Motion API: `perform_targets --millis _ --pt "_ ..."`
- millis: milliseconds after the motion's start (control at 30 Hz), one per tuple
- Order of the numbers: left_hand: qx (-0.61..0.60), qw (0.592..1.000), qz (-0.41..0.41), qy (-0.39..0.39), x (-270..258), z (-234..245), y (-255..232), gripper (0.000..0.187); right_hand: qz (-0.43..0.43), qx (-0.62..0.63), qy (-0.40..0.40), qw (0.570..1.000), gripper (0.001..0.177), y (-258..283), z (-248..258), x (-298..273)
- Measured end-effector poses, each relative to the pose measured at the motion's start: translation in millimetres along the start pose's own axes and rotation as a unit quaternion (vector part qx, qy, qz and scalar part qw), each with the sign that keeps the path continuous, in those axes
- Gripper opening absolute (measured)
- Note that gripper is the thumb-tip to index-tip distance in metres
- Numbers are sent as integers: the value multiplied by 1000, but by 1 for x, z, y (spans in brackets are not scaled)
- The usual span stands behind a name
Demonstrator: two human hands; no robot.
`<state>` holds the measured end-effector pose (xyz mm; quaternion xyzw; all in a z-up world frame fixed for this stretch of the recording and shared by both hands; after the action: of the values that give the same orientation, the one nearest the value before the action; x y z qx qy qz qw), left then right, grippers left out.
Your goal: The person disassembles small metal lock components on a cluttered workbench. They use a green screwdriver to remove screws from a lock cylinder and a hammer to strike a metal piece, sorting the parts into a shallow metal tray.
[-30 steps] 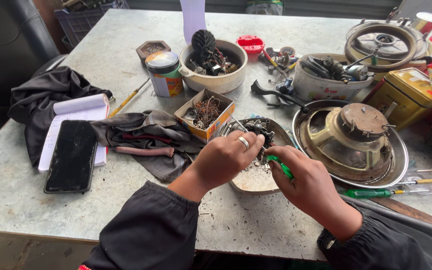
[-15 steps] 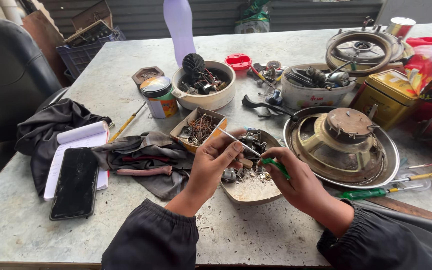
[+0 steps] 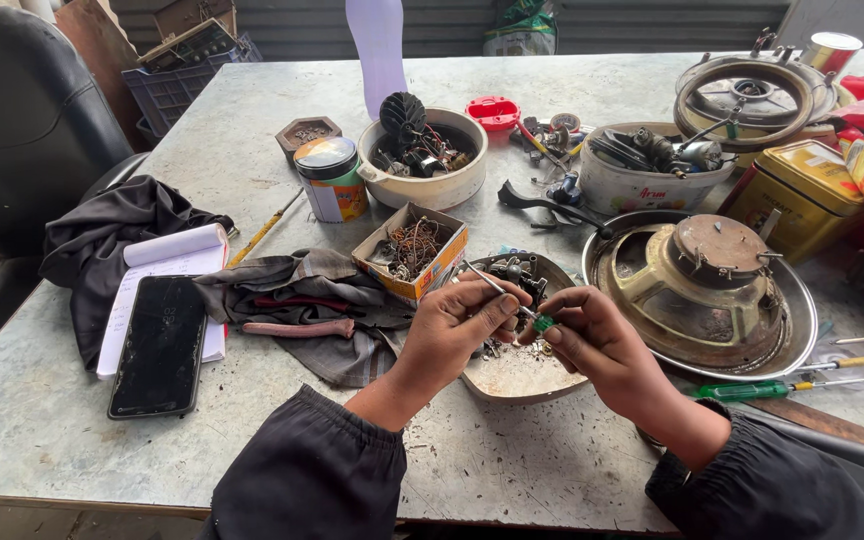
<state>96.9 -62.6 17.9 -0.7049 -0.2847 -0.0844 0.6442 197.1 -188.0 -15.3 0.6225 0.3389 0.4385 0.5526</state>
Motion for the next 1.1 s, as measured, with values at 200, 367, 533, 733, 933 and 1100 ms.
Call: perform_targets --millis 200,367,533,733,933,1100 --pt "-11 1000 6 1 -3 -1 3 22 -66 112 30 991 23 -2 -7 -2" --pt "-30 999 10 9 -3 -11 2 22 16 -106 -23 994 39 6 -7 -4" --pt "-75 996 39 2 -2 -4 -5 25 16 -139 -45 989 29 5 3 -5" --pt "-83 994 32 -64 2 22 -3 25 93 -292 -94 947 30 35 6 -11" --pt "-63 997 8 -47 0 22 -1 22 -31 -140 -46 989 35 6 8 -8" --pt "-123 991 16 -46 4 27 -8 24 -22 -177 -46 983 44 21 0 -14"
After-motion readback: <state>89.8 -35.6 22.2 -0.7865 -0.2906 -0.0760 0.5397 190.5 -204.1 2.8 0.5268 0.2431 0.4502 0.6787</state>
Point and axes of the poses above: each hand's wrist, its own x-axis towards the middle knuckle, its own z-axis out of the back of the hand, y = z × x, the point moved 9 cm from there along x, towards the middle knuckle, and after that the axes turned 6 degrees about -z, right-handed, at the moved point
